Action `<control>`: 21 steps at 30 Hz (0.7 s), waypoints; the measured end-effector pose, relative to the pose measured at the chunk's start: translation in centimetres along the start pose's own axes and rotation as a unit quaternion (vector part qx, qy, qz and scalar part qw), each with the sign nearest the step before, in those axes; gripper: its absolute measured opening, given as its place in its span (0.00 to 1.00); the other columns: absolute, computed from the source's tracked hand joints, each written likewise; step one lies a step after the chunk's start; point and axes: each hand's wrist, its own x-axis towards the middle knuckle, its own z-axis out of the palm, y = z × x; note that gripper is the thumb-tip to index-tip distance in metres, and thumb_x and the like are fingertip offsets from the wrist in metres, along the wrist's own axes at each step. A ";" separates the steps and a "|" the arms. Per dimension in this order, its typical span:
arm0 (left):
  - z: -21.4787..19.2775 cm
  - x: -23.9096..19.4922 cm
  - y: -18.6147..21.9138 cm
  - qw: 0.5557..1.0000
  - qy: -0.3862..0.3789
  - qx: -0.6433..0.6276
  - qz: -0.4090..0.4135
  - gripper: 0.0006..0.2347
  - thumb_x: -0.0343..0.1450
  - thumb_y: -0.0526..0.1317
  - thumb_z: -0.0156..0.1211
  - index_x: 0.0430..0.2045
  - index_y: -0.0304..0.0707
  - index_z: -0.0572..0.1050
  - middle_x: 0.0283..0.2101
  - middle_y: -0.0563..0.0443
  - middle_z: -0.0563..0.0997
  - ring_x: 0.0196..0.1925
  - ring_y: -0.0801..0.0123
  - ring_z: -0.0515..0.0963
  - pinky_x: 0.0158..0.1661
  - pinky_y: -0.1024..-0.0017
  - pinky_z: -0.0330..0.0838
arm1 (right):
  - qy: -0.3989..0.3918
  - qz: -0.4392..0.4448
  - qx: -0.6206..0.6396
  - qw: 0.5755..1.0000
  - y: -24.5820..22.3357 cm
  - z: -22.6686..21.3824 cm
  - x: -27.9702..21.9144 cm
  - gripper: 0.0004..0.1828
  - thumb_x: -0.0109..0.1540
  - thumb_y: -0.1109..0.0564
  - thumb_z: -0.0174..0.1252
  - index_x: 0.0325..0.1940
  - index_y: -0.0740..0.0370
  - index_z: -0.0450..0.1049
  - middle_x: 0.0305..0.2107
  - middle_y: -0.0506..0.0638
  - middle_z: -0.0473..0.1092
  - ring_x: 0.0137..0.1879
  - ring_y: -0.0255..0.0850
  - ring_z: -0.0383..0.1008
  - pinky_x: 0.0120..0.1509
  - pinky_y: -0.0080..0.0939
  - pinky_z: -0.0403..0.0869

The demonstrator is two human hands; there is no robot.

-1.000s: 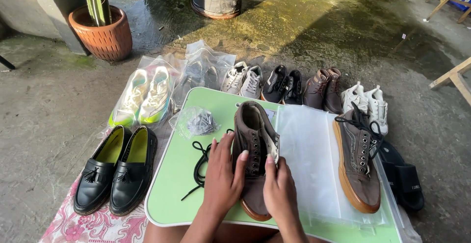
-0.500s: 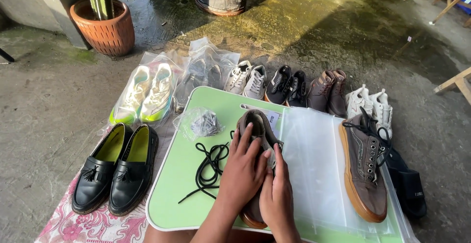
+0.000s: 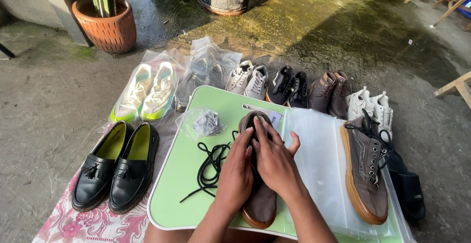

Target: The person holds a pair of brown suede shoes and removes the black laces from one shoe. They then proceed to thread the laces through the eyelets of the shoe, pulling them tight to secure the fit.

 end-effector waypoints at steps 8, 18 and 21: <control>0.1 0.0 -0.7 0.999 0.000 0.019 0.040 0.21 0.77 0.29 0.36 0.68 0.26 0.55 0.67 0.27 0.65 0.71 0.44 0.63 0.70 0.55 0.56 | -0.017 0.032 0.076 0.996 -0.1 -0.1 -0.4 0.32 0.67 0.55 0.47 0.76 0.49 0.53 0.48 0.39 0.78 0.66 0.40 0.63 0.75 0.64 0.31; -1.2 -0.1 0.6 0.999 -0.032 -0.036 0.003 0.24 0.70 0.25 0.35 0.63 0.36 0.65 0.68 0.34 0.61 0.73 0.46 0.62 0.68 0.55 0.58 | 0.091 0.059 0.509 0.854 -0.3 -5.4 -2.8 0.23 0.67 0.58 0.56 0.66 0.64 0.66 0.33 0.47 0.71 0.46 0.35 0.70 0.67 0.36 0.64; -0.7 0.0 -0.1 0.999 -0.045 -0.026 -0.009 0.23 0.70 0.24 0.37 0.60 0.36 0.67 0.69 0.32 0.59 0.73 0.43 0.61 0.68 0.54 0.57 | 0.097 0.038 0.521 0.847 0.3 -5.5 -3.7 0.22 0.66 0.59 0.57 0.64 0.61 0.67 0.36 0.54 0.76 0.47 0.40 0.76 0.63 0.38 0.68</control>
